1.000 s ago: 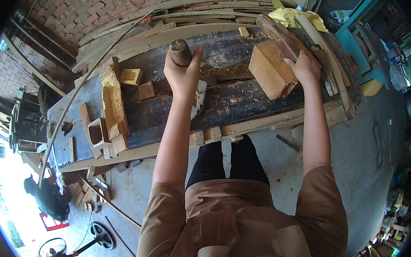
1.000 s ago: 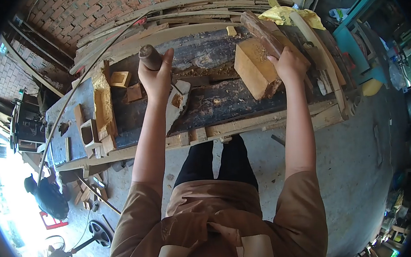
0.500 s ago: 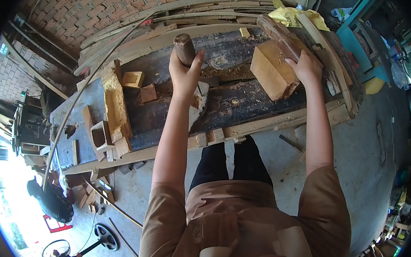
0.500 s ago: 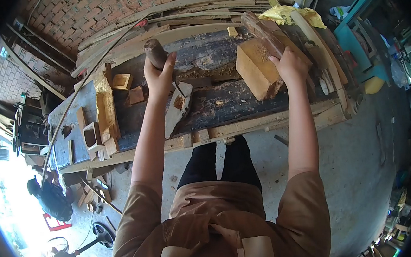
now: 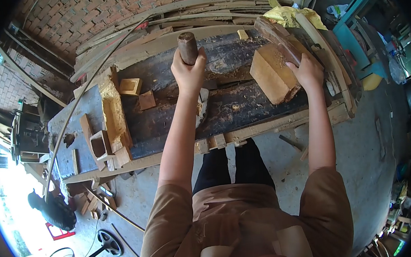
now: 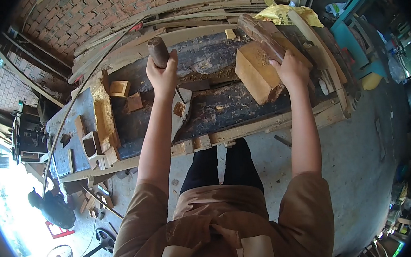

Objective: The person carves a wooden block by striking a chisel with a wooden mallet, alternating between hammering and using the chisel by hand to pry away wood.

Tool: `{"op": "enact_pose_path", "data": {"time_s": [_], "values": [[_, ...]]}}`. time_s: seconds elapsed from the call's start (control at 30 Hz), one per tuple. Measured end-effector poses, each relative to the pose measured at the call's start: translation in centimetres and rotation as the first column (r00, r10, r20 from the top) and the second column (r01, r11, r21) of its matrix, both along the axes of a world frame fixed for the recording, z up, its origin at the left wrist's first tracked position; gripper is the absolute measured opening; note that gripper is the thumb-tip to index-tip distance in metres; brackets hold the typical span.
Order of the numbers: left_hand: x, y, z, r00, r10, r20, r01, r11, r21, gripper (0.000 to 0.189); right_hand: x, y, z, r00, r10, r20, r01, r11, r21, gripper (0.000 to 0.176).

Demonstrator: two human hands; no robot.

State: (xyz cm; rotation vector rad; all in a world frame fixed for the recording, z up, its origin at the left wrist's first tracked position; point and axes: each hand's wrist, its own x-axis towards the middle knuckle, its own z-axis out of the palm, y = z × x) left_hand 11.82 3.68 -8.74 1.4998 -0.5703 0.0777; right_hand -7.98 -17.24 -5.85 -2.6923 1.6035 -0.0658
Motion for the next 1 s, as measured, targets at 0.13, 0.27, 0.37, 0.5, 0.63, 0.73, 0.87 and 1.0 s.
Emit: {"op": "enact_pose_path", "data": {"time_s": [0.13,0.27,0.37,0.5,0.63,0.73,0.87,1.0], "values": [[-0.3,-0.2,0.2,0.998,-0.034,0.047,0.033,0.999,0.037,0.027,-0.3,0.0,-0.4,0.996,0.08,0.033,-0.078,0.995,-0.067,0.048],[-0.1,-1.1,-0.3,0.993,-0.107,0.058,0.101,0.99,0.098,0.026,-0.8,-0.4,0.2,0.946,0.324,0.02,-0.316,0.934,-0.168,0.046],[-0.2,-1.1,0.3,0.992,-0.118,0.044,0.113,0.989,0.098,0.025,-1.4,-0.1,1.6,0.908,0.38,0.18,-0.329,0.908,-0.259,0.05],[-0.3,-1.0,0.9,0.993,-0.119,-0.002,0.118,0.985,0.125,0.022,-1.1,1.2,3.6,0.666,0.334,0.667,-0.4,0.915,-0.058,0.054],[-0.1,-1.2,0.2,0.986,-0.168,-0.011,0.168,0.977,0.133,0.023,-1.3,2.5,5.2,0.63,0.364,0.686,-0.618,0.77,0.159,0.056],[-0.6,-1.3,0.1,0.978,-0.207,-0.033,0.209,0.97,0.122,0.024,-1.5,2.7,8.0,0.731,0.51,0.454,-0.659,0.701,0.274,0.054],[-0.9,-1.5,0.4,0.983,-0.183,0.032,0.173,0.965,0.195,0.023,-1.8,2.6,9.4,0.593,0.492,0.637,-0.67,0.741,0.051,0.047],[-1.0,-1.4,0.4,0.978,-0.204,0.051,0.194,0.967,0.167,0.022,-1.3,2.9,7.3,0.611,0.409,0.678,-0.626,0.774,0.097,0.029]]}}
